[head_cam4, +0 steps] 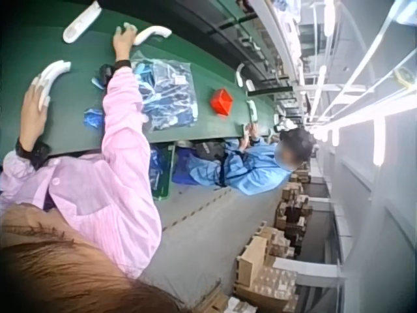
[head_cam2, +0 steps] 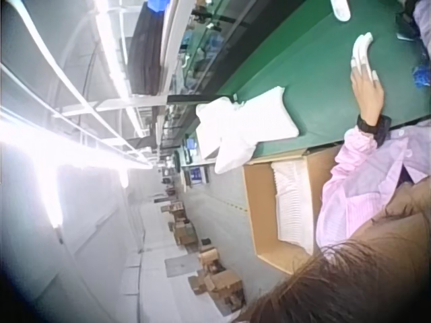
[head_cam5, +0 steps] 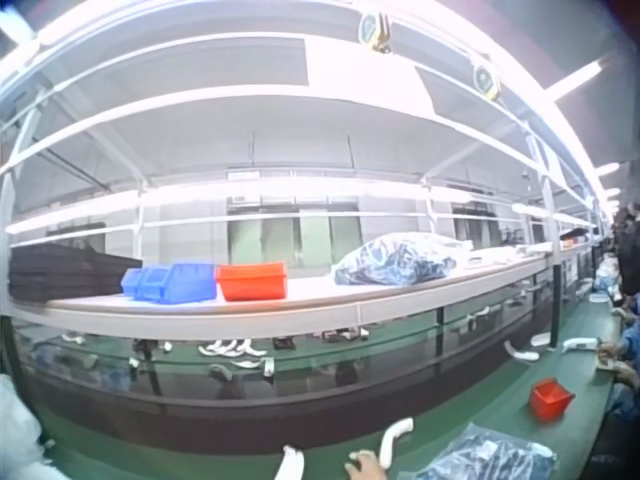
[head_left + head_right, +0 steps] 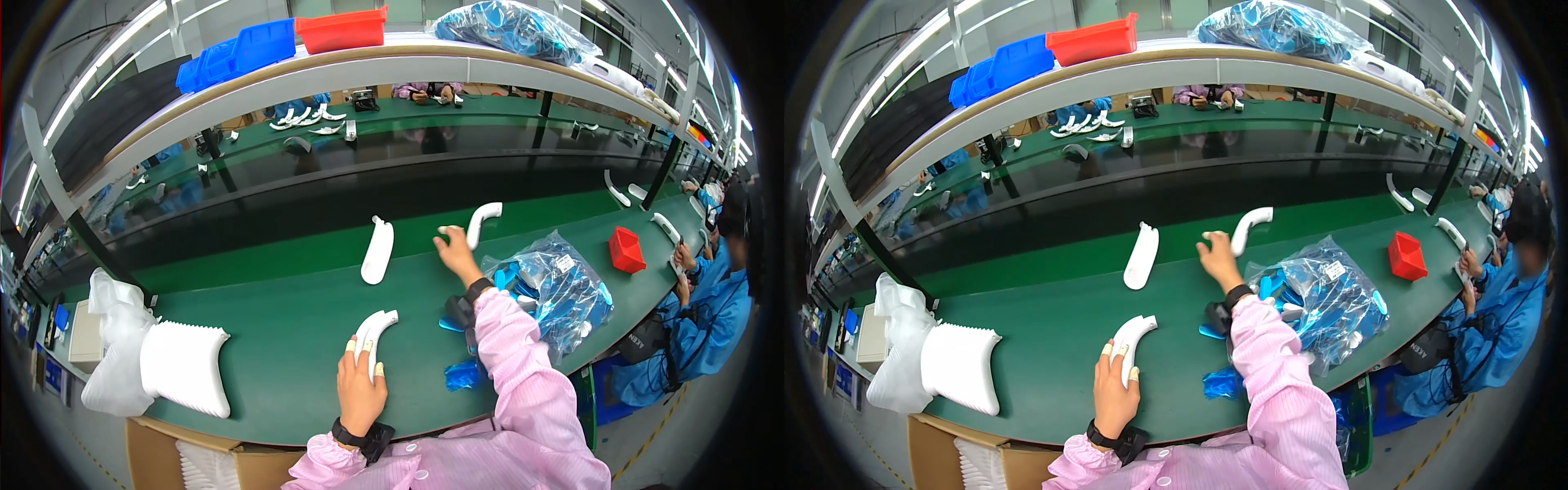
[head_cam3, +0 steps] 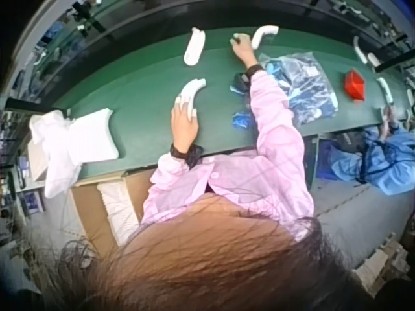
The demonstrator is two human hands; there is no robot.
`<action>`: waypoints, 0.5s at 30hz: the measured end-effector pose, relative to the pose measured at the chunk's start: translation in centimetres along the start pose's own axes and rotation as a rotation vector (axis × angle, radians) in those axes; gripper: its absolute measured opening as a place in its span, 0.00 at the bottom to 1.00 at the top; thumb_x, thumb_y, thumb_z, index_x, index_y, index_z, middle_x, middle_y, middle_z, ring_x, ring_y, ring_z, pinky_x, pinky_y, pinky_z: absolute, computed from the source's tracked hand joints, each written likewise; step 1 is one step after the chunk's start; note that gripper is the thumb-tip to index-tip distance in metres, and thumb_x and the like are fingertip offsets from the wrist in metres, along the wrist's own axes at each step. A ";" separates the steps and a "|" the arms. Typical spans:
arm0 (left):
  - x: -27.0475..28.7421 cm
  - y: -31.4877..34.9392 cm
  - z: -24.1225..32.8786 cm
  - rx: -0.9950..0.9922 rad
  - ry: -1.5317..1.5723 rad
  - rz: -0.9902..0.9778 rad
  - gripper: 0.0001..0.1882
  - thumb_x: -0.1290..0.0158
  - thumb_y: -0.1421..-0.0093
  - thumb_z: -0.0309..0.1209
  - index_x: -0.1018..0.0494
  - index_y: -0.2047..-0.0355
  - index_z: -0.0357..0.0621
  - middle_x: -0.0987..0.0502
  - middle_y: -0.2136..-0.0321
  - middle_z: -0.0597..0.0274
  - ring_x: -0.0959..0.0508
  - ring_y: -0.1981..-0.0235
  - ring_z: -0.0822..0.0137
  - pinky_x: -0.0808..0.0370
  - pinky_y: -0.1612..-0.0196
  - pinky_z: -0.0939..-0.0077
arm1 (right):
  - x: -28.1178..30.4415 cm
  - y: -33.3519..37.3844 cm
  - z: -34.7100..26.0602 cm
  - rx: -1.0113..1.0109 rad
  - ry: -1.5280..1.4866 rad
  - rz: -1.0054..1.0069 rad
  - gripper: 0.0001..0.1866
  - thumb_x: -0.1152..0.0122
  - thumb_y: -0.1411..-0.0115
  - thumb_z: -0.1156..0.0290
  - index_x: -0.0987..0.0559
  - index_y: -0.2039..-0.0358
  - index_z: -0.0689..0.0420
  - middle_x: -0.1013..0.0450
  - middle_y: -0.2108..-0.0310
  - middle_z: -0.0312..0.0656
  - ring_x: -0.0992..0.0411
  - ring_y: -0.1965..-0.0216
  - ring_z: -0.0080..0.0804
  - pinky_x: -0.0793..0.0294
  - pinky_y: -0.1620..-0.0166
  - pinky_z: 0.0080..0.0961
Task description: The recorder is applying blue adhesive film strips to white curved plastic components at an assembly line.
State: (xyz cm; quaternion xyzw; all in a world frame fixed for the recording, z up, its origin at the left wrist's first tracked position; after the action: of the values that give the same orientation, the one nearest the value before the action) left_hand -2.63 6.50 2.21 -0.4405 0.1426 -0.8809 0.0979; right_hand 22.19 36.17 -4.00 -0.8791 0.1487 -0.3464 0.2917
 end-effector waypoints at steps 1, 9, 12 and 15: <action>0.1 0.0 -0.3 -0.003 0.002 0.011 0.27 0.47 0.44 0.25 0.36 0.42 0.37 0.38 0.41 0.39 0.33 0.47 0.40 0.34 0.45 0.55 | 1.1 -0.3 0.9 -0.010 0.103 -0.036 0.16 0.38 0.43 0.66 0.21 0.58 0.62 0.27 0.55 0.56 0.26 0.54 0.50 0.27 0.53 0.37; 0.3 0.0 0.6 -0.004 0.047 -0.006 0.26 0.45 0.43 0.28 0.34 0.44 0.36 0.39 0.41 0.39 0.33 0.46 0.39 0.35 0.43 0.55 | 5.4 6.1 -10.3 0.090 -0.062 -0.746 0.15 0.36 0.45 0.60 0.18 0.71 0.62 0.22 0.74 0.50 0.23 0.69 0.47 0.25 0.63 0.35; 0.3 0.0 0.4 -0.035 0.039 0.005 0.28 0.44 0.44 0.31 0.35 0.43 0.37 0.39 0.42 0.38 0.33 0.48 0.39 0.35 0.44 0.55 | 5.1 9.1 -12.2 0.048 -0.099 -0.915 0.16 0.35 0.48 0.59 0.19 0.73 0.61 0.23 0.74 0.49 0.24 0.70 0.49 0.25 0.63 0.38; 2.5 -2.6 -1.4 -0.094 0.083 0.083 0.24 0.44 0.42 0.34 0.31 0.46 0.37 0.34 0.46 0.41 0.32 0.48 0.42 0.36 0.43 0.58 | 6.8 9.8 -12.2 0.227 0.328 -0.783 0.17 0.34 0.49 0.57 0.19 0.73 0.61 0.23 0.73 0.49 0.24 0.68 0.49 0.24 0.62 0.40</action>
State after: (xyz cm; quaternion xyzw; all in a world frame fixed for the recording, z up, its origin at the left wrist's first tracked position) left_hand -5.35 8.43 4.15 -0.4014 0.2057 -0.8860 0.1078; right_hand 18.00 20.31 0.66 -0.7649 -0.1903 -0.5801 0.2054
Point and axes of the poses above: each hand's wrist, its own y-axis away from the middle knuckle, its own x-axis out of the back of the hand, z = x × y, the point moved 8 cm from there along -y, towards the middle knuckle
